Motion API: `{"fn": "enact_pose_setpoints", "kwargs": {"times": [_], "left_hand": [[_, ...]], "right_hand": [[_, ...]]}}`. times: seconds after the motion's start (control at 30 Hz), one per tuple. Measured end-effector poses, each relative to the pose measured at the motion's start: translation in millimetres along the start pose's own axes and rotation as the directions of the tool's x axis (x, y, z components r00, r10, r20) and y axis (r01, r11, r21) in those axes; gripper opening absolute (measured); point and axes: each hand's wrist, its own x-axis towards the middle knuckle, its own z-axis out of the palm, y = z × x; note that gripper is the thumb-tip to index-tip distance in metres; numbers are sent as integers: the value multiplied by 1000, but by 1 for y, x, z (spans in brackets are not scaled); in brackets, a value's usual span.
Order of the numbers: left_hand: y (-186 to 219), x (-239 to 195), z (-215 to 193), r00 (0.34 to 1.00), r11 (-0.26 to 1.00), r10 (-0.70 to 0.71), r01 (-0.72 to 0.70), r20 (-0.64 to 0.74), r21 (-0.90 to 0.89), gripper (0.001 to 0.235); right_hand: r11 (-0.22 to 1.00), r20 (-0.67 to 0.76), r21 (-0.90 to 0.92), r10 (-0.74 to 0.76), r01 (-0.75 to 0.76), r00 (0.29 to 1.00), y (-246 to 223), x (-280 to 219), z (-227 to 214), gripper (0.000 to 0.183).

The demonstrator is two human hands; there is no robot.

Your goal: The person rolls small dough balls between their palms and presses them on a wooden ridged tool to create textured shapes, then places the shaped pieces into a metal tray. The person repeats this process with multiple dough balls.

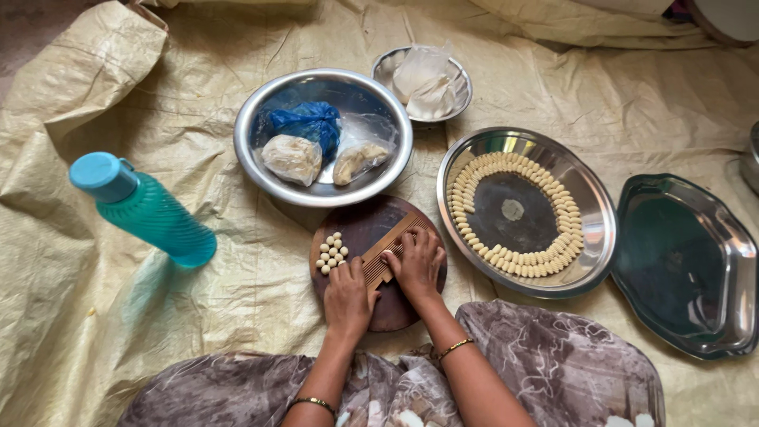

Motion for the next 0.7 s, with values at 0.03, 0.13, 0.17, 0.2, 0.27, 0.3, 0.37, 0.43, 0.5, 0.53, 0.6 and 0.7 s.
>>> {"fn": "enact_pose_setpoints", "kwargs": {"times": [0.03,0.13,0.17,0.2,0.27,0.3,0.37,0.43,0.5,0.53,0.6,0.7], "left_hand": [[0,1,-1,1000,1000,-1,1,0,-5,84],[0,-1,-3,1000,1000,2,-2,-13,-12,82],[1,-1,-4,1000,1000,5,-5,-28,-12,81],[1,-1,-4,999,1000,8,-9,-43,-13,81],[2,-2,-4,1000,1000,1,-1,-27,-8,80],[1,-1,-4,1000,1000,-3,2,-21,-6,80],[1,2,-3,1000,1000,-10,10,12,-12,79],[0,1,-2,999,1000,-18,19,35,-10,80],[0,2,-2,999,1000,-20,20,38,0,81],[0,3,-2,999,1000,-24,24,42,-1,80],[0,2,-2,998,999,-35,35,55,-1,79],[0,1,-2,1000,1000,-18,18,26,-2,80]], "right_hand": [[1000,-19,6,-2,2,1000,0,2,0,43],[1000,-30,-18,-8,8,1000,2,6,-1,42],[1000,-17,-17,15,-16,1000,2,9,-1,43],[999,-4,-15,39,-39,999,2,12,-2,44],[997,28,-7,80,-80,996,4,13,-2,44],[996,42,2,93,-94,995,5,16,-3,43],[994,53,8,106,-107,993,6,19,-3,42],[994,46,-1,106,-106,993,9,21,-3,41],[992,63,7,126,-127,990,11,23,-4,41],[990,68,10,137,-138,988,12,26,-5,41],[988,85,3,153,-154,985,15,30,-7,42],[984,114,-8,180,-180,977,18,37,-7,42]]}}
